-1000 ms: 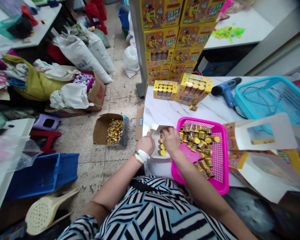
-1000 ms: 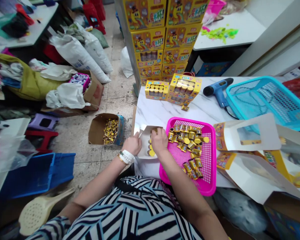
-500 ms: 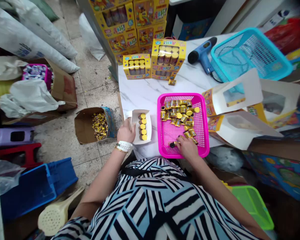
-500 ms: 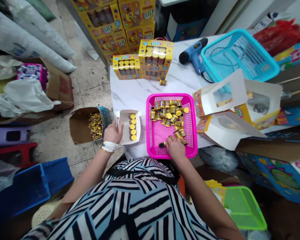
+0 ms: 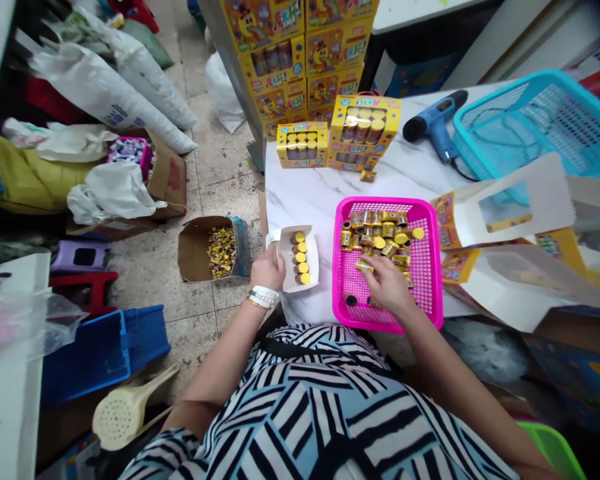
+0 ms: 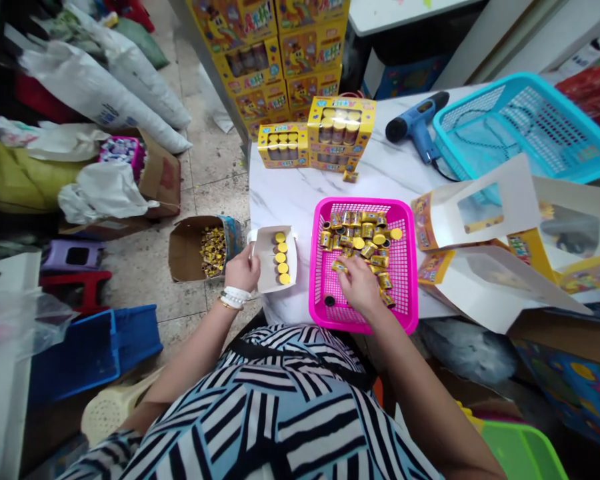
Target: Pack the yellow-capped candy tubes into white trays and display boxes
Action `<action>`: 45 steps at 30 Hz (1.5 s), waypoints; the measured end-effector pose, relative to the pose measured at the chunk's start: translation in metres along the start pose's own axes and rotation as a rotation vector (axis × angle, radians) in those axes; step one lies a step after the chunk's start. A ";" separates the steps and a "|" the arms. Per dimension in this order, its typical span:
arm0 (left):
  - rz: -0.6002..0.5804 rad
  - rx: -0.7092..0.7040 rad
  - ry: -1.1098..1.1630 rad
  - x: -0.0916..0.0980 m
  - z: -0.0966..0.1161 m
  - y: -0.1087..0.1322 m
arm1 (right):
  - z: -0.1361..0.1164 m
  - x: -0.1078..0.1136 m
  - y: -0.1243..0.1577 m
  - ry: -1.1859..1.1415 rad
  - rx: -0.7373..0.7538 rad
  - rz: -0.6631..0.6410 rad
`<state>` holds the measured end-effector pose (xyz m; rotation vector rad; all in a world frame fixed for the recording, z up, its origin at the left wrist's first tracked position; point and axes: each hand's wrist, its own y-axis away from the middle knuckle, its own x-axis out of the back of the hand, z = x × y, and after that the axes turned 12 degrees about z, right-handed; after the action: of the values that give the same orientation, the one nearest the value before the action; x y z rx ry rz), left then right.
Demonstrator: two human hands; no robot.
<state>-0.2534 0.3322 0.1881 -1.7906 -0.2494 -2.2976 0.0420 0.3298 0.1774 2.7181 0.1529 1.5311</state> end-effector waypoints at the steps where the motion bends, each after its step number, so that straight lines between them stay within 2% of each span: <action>1: 0.005 -0.006 0.011 0.000 0.001 0.001 | -0.012 -0.001 -0.005 -0.049 0.033 0.020; 3: 0.020 -0.024 0.036 -0.001 0.004 0.003 | -0.043 -0.011 -0.014 -0.090 0.086 -0.031; 7: 0.034 -0.065 0.088 -0.002 0.005 0.006 | -0.105 -0.049 -0.022 0.011 0.246 -0.261; 10: 0.045 -0.072 0.107 -0.003 0.005 0.006 | -0.125 -0.063 -0.023 0.084 0.377 -0.350; 12: 0.054 -0.071 0.133 -0.005 0.006 0.006 | -0.116 -0.056 -0.019 0.051 0.334 -0.270; 14: 0.051 -0.062 0.164 -0.006 0.007 0.005 | -0.092 -0.041 -0.012 0.061 0.184 -0.162; 15: 0.046 -0.052 0.174 -0.007 0.007 0.005 | -0.077 -0.033 -0.008 0.104 0.100 -0.147; 16: 0.040 -0.043 0.184 -0.008 0.008 0.005 | -0.061 -0.026 -0.003 0.169 0.030 -0.168; 18: 0.037 -0.029 0.207 -0.009 0.007 0.005 | -0.031 -0.021 0.007 0.276 -0.024 -0.290; 21: 0.051 -0.033 0.244 -0.009 0.005 0.005 | -0.003 -0.032 0.018 0.215 0.058 -0.472; 25: 0.054 -0.039 0.290 -0.010 0.001 0.006 | 0.008 -0.047 0.024 0.057 0.120 -0.537; 33: 0.045 0.002 0.474 -0.020 -0.011 0.009 | 0.033 -0.037 0.025 -0.291 0.085 -0.676; 35: 0.042 0.034 0.516 -0.021 -0.017 0.008 | 0.037 -0.034 0.021 -0.287 0.095 -0.611; 36: 0.031 0.048 0.538 -0.022 -0.021 0.007 | 0.036 -0.032 0.019 -0.266 0.096 -0.532; 38: -0.001 0.073 0.580 -0.023 -0.028 0.006 | 0.027 -0.024 0.011 -0.277 0.052 -0.312; 41: -0.028 0.092 0.622 -0.023 -0.034 0.005 | -0.006 -0.016 -0.006 -0.438 -0.030 -0.001; 43: -0.024 0.088 0.633 -0.023 -0.034 0.006 | -0.037 -0.020 -0.022 -0.484 0.071 0.094; 45: -0.015 0.074 0.636 -0.023 -0.031 0.006 | -0.067 -0.036 -0.037 -0.452 0.269 0.087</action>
<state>-0.2750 0.3194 0.1585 -0.9482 -0.2283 -2.6761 -0.0360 0.3616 0.1793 3.2372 0.2489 0.9264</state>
